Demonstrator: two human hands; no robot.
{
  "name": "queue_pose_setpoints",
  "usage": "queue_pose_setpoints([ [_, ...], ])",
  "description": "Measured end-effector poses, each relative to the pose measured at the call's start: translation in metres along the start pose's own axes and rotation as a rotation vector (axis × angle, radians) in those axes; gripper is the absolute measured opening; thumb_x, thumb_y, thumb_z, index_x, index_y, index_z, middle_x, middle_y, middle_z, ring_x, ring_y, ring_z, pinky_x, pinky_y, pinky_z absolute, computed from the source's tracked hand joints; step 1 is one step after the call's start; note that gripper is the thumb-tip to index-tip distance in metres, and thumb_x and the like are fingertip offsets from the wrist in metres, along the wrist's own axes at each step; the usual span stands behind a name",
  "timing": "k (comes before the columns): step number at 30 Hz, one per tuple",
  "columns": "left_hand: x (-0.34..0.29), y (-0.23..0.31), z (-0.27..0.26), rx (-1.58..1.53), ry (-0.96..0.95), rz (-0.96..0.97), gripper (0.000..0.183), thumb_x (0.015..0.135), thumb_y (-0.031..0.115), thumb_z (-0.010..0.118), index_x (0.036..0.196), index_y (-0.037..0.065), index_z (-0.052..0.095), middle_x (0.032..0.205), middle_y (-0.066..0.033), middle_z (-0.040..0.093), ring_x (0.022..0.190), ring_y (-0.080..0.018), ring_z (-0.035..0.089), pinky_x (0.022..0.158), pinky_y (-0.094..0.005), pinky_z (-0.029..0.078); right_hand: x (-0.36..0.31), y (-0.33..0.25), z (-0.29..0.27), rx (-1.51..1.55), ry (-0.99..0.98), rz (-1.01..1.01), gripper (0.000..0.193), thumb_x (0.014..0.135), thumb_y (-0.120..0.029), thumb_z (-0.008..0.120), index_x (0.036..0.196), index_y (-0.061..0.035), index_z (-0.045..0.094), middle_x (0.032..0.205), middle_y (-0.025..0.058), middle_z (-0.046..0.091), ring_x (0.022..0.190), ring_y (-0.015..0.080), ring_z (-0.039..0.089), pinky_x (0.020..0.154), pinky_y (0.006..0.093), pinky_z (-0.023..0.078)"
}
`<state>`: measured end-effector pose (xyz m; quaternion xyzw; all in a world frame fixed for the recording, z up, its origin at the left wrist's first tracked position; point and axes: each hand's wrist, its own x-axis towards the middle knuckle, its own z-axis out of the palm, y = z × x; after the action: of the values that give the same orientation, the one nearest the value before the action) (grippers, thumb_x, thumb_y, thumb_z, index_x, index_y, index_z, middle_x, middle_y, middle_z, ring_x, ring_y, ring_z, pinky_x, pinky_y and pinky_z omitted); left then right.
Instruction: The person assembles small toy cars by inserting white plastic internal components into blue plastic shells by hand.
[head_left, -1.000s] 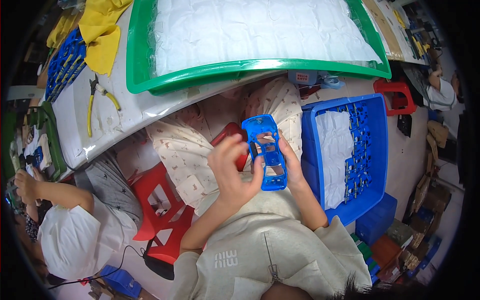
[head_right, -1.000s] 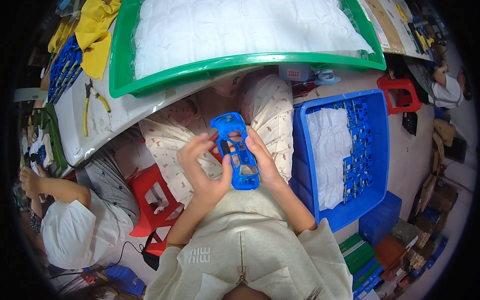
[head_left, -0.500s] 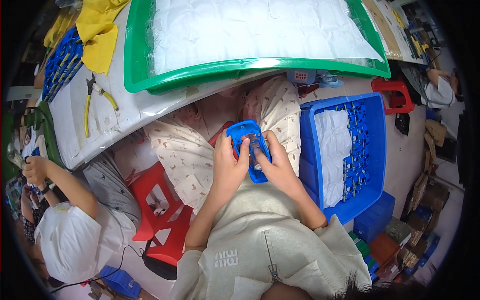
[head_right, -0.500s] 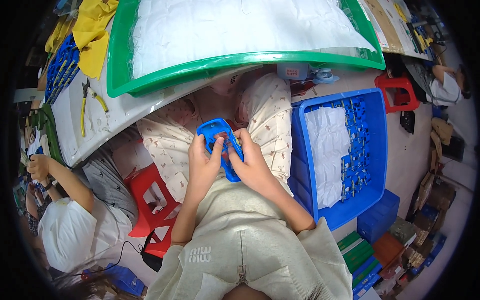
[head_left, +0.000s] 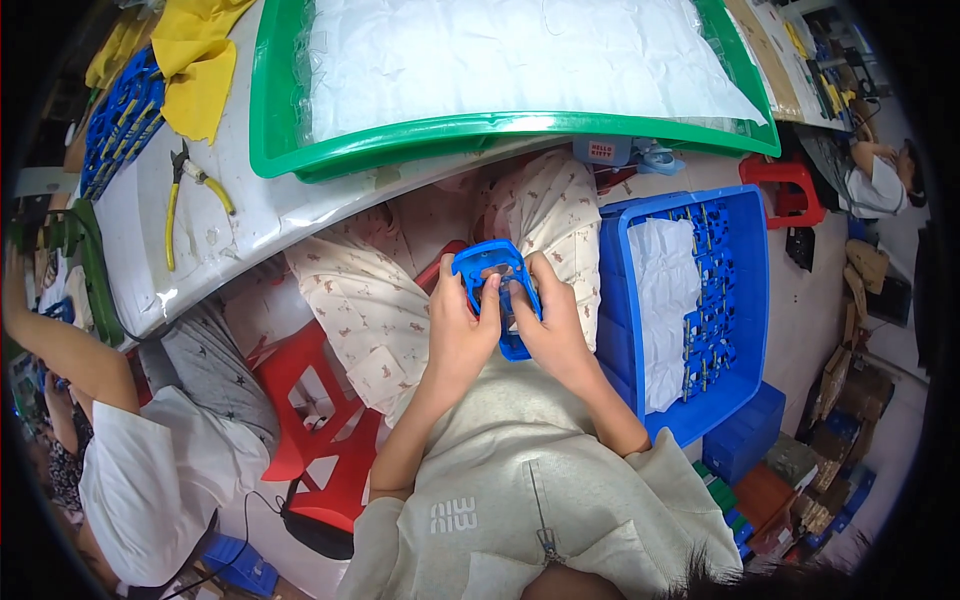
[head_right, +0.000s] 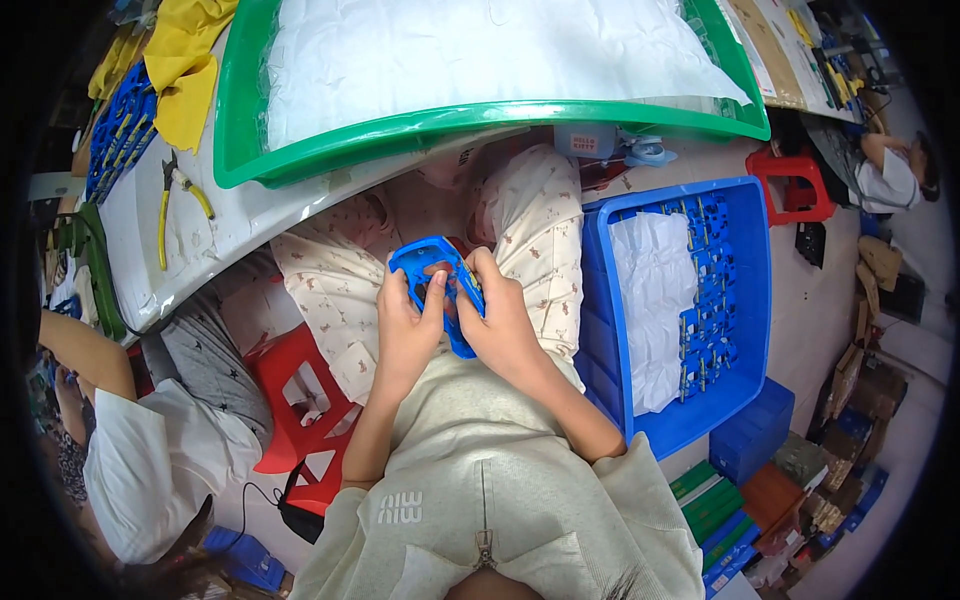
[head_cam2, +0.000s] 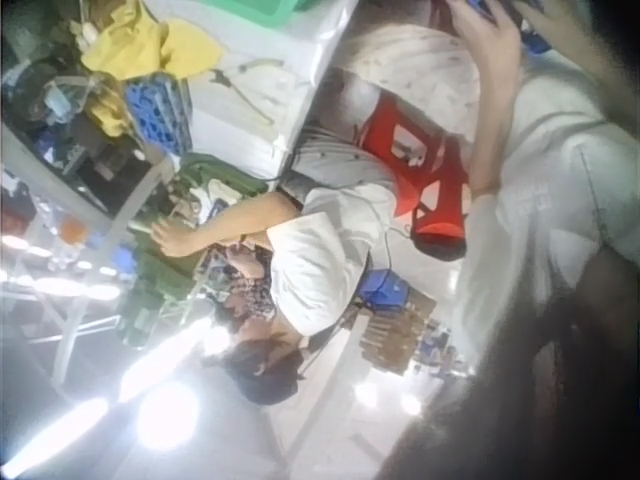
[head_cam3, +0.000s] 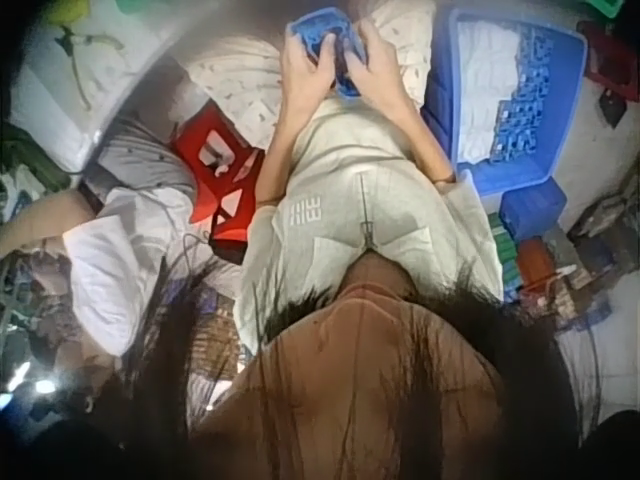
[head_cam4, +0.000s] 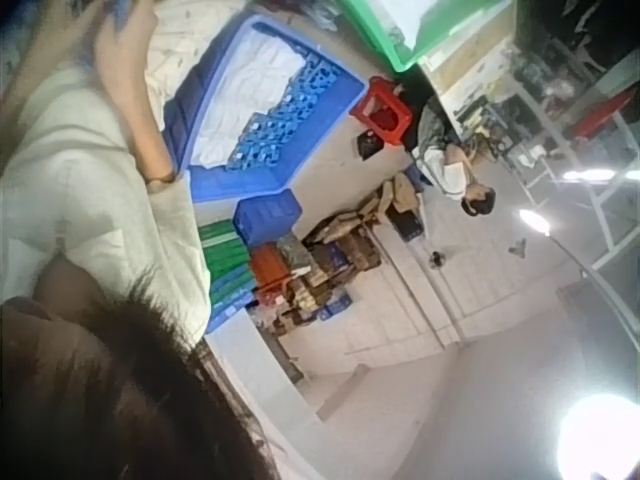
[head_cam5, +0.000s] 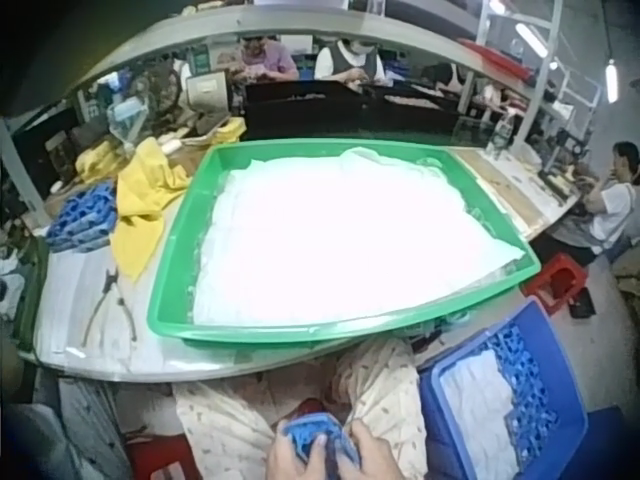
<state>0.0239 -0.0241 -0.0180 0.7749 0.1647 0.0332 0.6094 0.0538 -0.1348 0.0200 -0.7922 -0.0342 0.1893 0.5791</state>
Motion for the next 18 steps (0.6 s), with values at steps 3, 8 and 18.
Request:
queue_pose_setpoints([
  [3,0.001,0.004,-0.001,-0.027,0.000,0.007,0.046,0.083,0.014,0.056,0.112,-0.016,0.036,0.082,-0.0203,0.057,0.076,-0.0287,0.058,0.068,-0.0362,0.045,0.001,0.001,0.001,0.000,0.017,-0.015,0.008,0.084,-0.002,0.046,0.081,-0.0002,0.039,0.060,0.0078,0.043,0.055,0.0063,0.040,0.049,0.0260,0.035],
  [8,0.000,0.008,0.000,-0.062,0.031,0.076,0.029,0.082,0.009,0.056,0.100,-0.009,0.041,0.080,-0.0176,0.057,0.072,-0.0242,0.057,0.065,-0.0326,0.045,0.000,0.007,-0.002,0.059,-0.059,0.008,0.006,0.084,-0.001,0.045,0.089,0.0001,0.043,0.069,0.0065,0.050,0.063,0.0078,0.048,0.057,0.0242,0.041],
  [18,0.009,0.008,-0.003,-0.111,0.091,0.123,0.016,0.082,0.005,0.055,0.089,0.000,0.042,0.073,-0.0125,0.056,0.066,-0.0186,0.057,0.060,-0.0293,0.043,-0.006,0.020,-0.005,0.123,-0.136,0.051,0.009,0.083,0.001,0.042,0.092,0.0008,0.043,0.078,0.0081,0.057,0.073,0.0121,0.055,0.067,0.0256,0.044],
])
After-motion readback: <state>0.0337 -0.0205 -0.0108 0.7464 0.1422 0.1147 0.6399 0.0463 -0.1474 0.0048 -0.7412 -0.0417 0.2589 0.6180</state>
